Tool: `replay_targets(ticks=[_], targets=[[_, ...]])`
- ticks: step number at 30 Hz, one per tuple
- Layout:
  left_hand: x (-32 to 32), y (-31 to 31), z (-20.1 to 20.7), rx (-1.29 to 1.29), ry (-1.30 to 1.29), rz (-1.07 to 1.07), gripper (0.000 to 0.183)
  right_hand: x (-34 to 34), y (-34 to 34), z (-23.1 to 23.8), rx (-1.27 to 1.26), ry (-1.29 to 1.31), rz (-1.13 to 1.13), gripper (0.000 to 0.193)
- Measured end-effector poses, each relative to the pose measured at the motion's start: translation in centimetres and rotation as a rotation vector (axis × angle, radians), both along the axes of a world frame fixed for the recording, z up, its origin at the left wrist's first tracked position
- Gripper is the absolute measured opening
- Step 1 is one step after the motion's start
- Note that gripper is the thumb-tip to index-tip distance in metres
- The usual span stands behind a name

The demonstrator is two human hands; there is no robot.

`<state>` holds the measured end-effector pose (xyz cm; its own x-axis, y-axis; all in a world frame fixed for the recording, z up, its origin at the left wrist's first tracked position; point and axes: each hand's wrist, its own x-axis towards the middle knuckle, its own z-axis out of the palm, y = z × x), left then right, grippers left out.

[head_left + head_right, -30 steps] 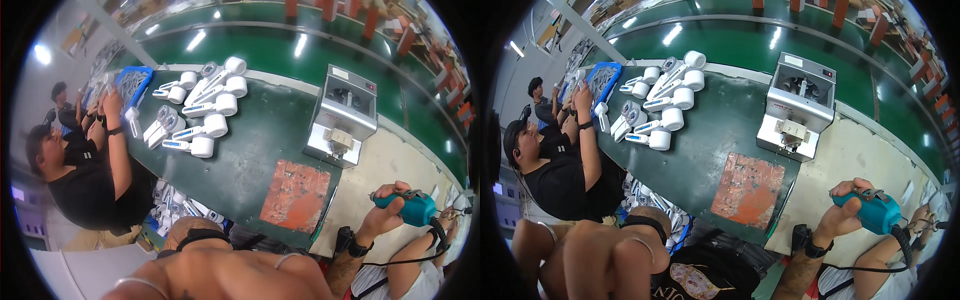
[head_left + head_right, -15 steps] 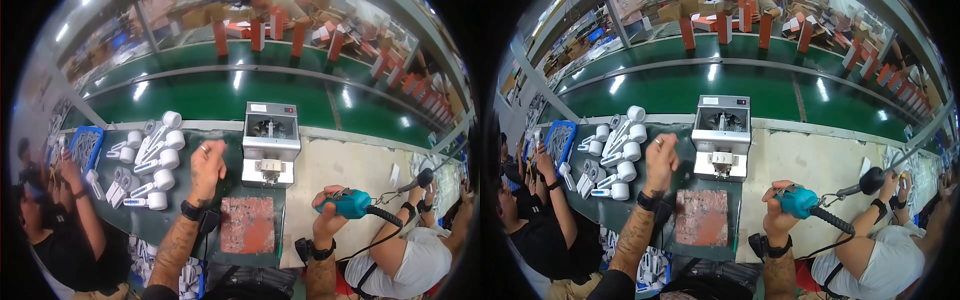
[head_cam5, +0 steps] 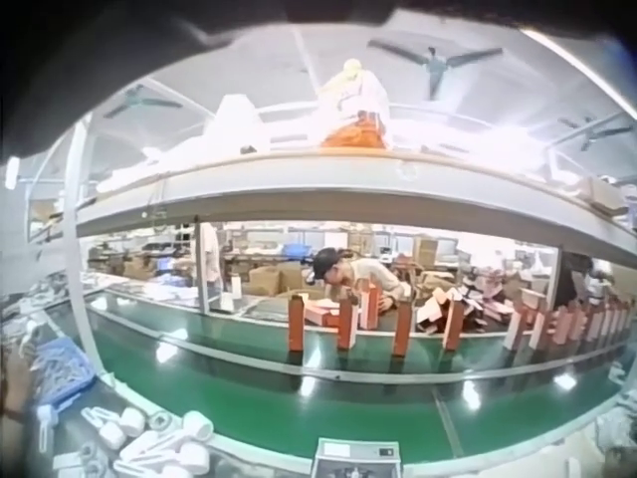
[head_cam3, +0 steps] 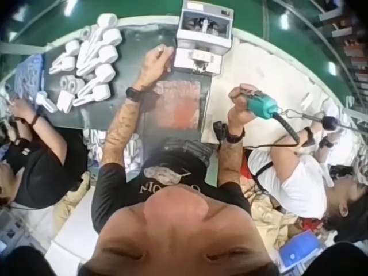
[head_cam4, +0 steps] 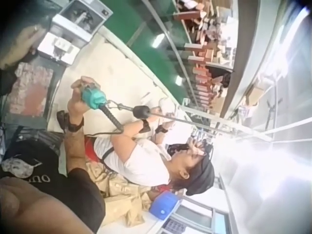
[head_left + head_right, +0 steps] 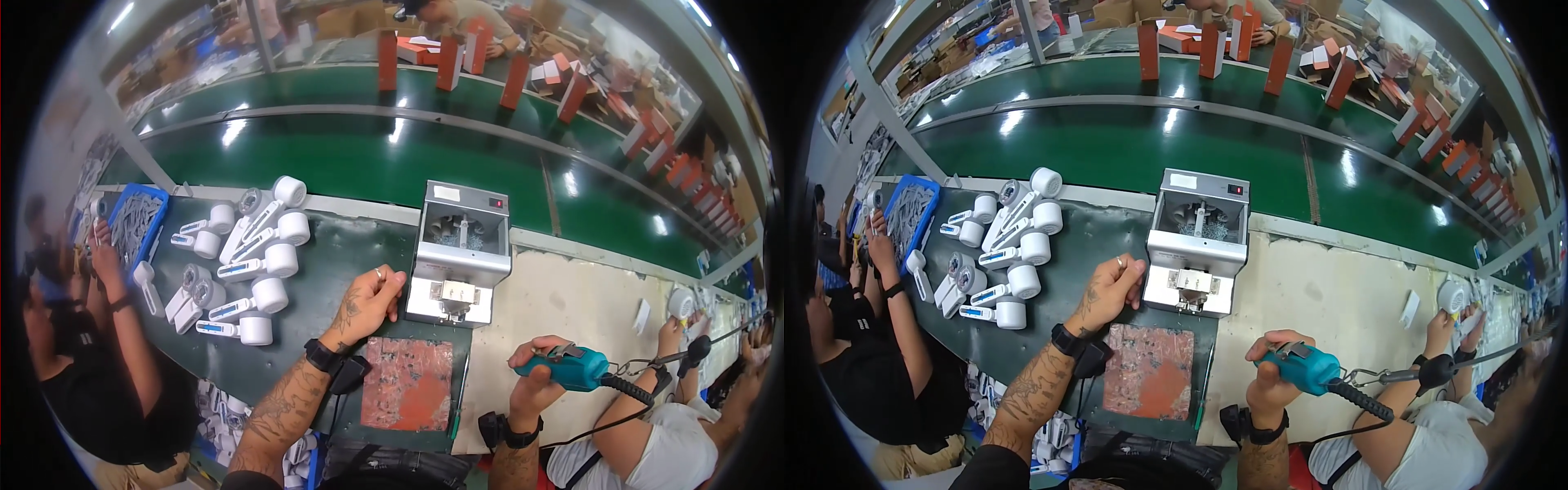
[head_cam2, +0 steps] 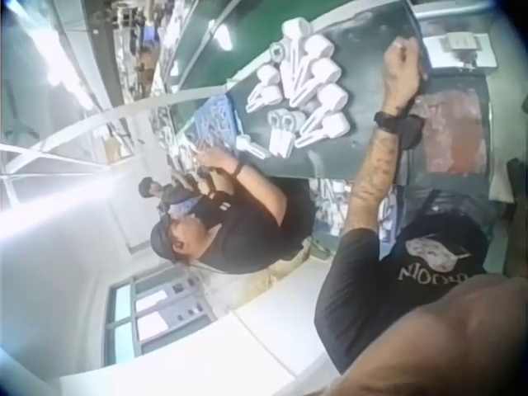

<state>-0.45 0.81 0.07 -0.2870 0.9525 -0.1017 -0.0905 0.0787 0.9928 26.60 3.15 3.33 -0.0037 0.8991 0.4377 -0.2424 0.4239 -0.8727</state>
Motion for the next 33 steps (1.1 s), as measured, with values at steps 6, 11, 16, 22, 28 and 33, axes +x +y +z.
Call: replay_targets(ticks=[6, 11, 16, 22, 28, 33], targets=[[0.3, 0.2, 0.4, 0.005, 0.027, -0.003, 0.032, 0.0, 0.0, 0.4, 0.001, -0.030, -0.048, 0.066], [-0.1, -0.1, 0.3, -0.035, 0.106, -0.024, 0.031, -0.2, -0.2, 0.5, -0.003, -0.027, -0.040, 0.066], [0.3, -0.3, 1.1, -0.052, 0.063, 0.001, 0.030, -0.2, -0.3, 0.5, 0.000, -0.006, -0.017, 0.064], [0.5, -0.2, 1.5, -0.068, 0.055, -0.007, 0.029, -0.1, -0.3, 0.4, 0.005, -0.016, -0.007, 0.061], [0.0, -0.1, 0.1, -0.012, 0.046, -0.015, 0.028, 0.0, -0.2, 0.1, -0.020, 0.011, 0.059, 0.058], [0.1, 0.1, -0.2, -0.002, 0.052, -0.036, 0.028, 0.2, -0.3, 0.4, -0.031, 0.012, 0.070, 0.056]])
